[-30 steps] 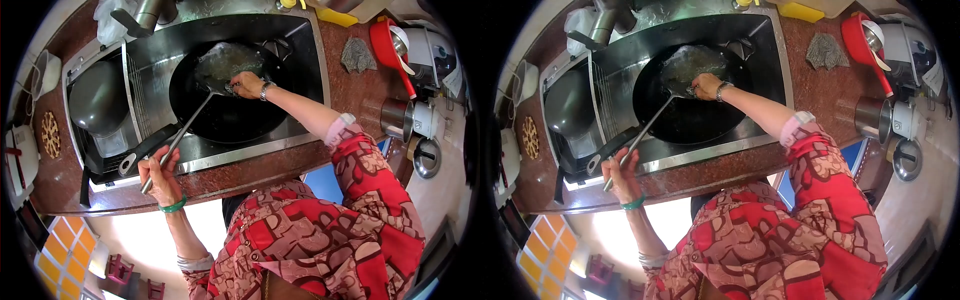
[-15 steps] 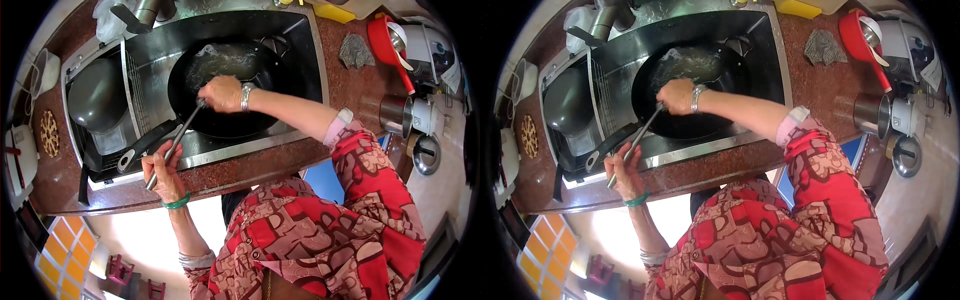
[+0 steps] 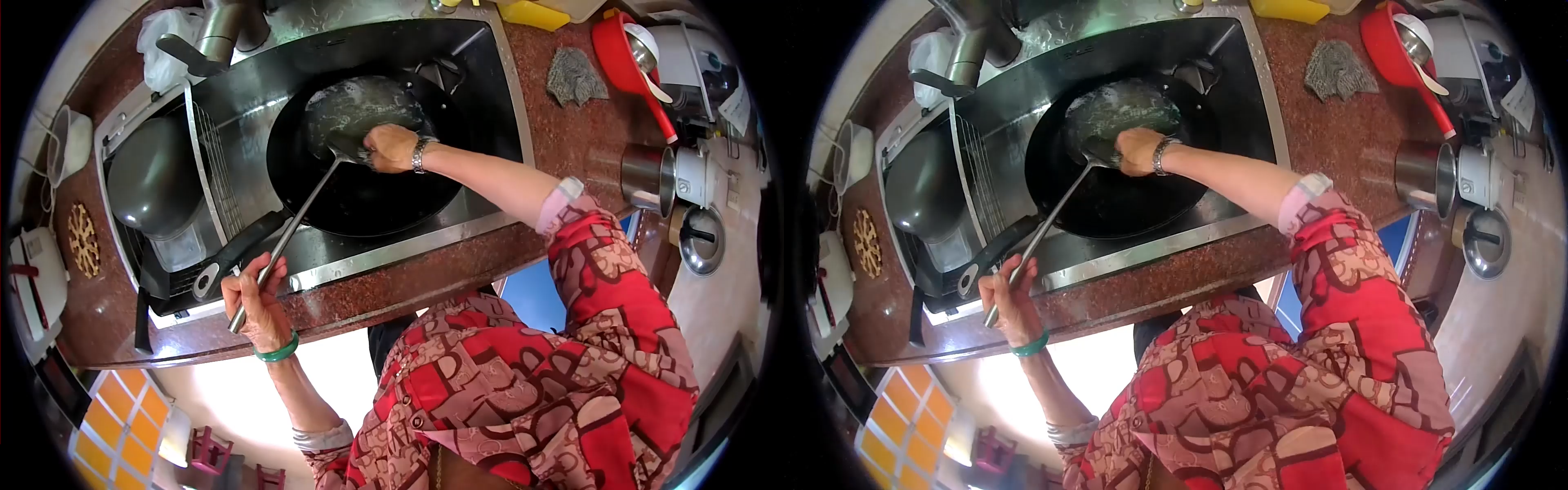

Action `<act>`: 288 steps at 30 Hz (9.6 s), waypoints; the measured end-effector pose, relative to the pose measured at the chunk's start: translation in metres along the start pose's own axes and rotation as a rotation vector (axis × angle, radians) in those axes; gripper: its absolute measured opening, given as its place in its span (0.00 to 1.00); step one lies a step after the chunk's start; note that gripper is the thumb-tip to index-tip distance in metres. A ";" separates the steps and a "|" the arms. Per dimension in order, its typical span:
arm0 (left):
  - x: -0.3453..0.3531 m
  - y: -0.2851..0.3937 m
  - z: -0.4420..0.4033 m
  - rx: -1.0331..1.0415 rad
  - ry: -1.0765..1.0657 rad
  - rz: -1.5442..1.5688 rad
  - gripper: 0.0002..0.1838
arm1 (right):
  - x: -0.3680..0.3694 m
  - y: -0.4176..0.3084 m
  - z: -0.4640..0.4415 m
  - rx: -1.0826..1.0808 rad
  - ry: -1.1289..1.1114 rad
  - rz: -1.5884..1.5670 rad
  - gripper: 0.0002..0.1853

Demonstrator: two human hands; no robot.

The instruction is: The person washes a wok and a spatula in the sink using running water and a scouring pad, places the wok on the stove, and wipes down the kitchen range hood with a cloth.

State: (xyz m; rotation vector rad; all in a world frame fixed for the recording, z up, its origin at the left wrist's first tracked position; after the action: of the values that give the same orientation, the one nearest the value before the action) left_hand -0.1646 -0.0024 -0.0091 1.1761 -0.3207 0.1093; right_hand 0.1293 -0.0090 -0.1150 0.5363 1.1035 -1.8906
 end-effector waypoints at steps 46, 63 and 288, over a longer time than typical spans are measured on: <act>-0.042 0.003 0.023 -0.081 -0.276 0.633 0.11 | -0.068 0.005 0.078 -0.006 0.010 -1.315 0.08; 0.120 0.027 -0.055 -0.021 -0.126 0.223 0.16 | -0.135 -0.009 0.120 0.022 0.919 0.092 0.10; 0.115 0.114 -0.089 0.568 -0.082 -0.929 0.17 | 0.019 -0.024 0.034 -0.225 -0.441 0.370 0.11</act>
State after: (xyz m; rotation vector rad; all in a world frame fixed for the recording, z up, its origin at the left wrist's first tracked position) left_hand -0.0674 0.1145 0.0964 1.7894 0.2286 -0.7022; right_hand 0.1004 -0.0408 -0.0993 0.1648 0.8413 -1.4469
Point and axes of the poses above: each hand's wrist, its own z-axis away from the middle knuckle, its own x-axis out of the palm, y = z × x, the point moved 6 cm from there along -z, towards the middle knuckle, and after that the axes turned 3 degrees about -x, right-handed, at the moved point
